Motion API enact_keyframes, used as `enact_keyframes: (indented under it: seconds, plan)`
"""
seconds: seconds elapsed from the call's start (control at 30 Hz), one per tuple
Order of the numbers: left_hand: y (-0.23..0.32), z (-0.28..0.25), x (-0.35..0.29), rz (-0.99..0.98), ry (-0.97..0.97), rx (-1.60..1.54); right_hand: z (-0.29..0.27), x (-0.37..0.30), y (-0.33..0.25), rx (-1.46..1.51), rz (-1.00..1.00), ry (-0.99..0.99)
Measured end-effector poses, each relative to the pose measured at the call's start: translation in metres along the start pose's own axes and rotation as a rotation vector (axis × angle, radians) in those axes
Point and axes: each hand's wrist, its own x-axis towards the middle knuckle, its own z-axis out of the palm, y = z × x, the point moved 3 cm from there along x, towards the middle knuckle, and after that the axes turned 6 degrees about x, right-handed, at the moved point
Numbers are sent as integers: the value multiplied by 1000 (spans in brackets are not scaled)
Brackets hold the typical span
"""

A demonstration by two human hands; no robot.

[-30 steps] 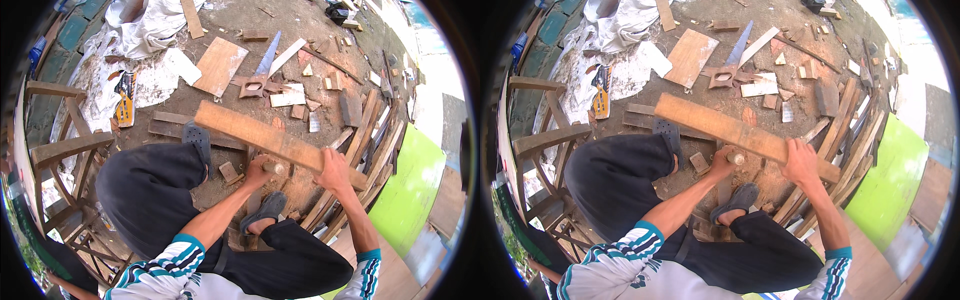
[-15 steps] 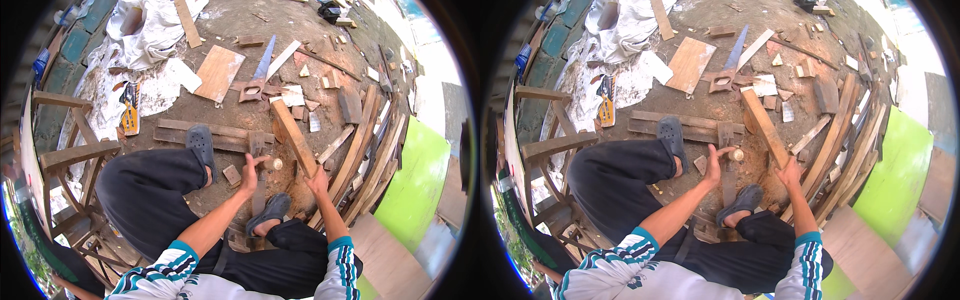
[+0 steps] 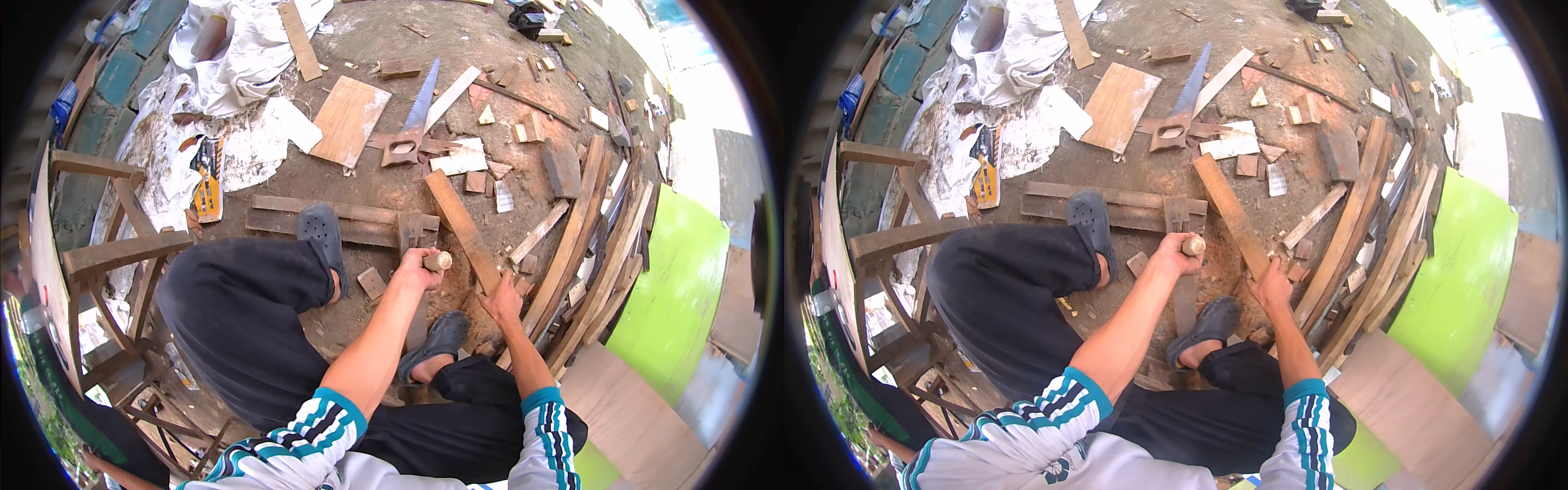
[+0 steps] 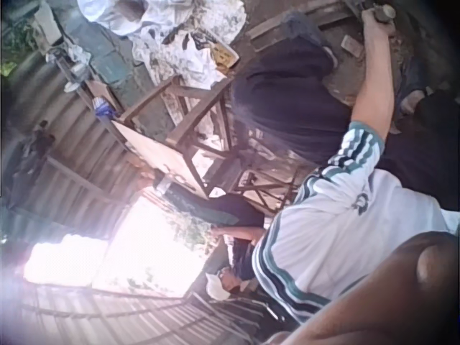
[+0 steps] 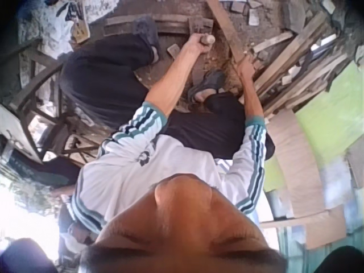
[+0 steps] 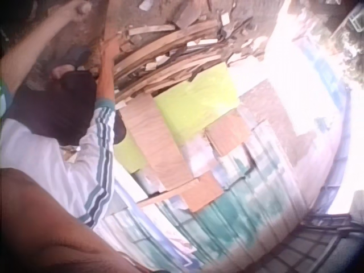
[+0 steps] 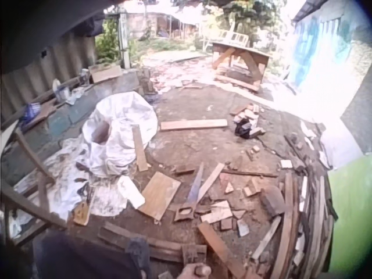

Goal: The person sits on the ground and repeatedly strikes a piece of wood with a hammer to break it into smaller pieces. The person picks up the wood, positions it, and hammers it multiple times.

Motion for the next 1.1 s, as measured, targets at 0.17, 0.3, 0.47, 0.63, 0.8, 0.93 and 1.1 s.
enact_keyframes:
  seconds: [0.17, 0.3, 0.47, 0.63, 0.8, 0.93, 1.1]
  plan:
    - [-2, -9, 30, 40, -74, 32, -21, 4, -9, -112, -29, -16]
    - [-9, -13, 25, 83, -123, 33, -54, 16, -12, -67, 13, -157]
    - [-7, -16, 16, 82, -209, 166, -118, 40, -47, 347, -214, 20]
    - [-9, -11, -2, 102, -178, 219, -157, 56, -82, 110, -459, 74]
    - [-8, -17, -12, 67, -219, 134, -177, 48, -123, -344, -788, -324]
    - [-6, -22, -3, 96, -266, 238, -193, 74, -129, -47, -609, -140]
    - [-6, -20, -11, 144, -217, 305, -162, 33, -105, -102, -746, -248]
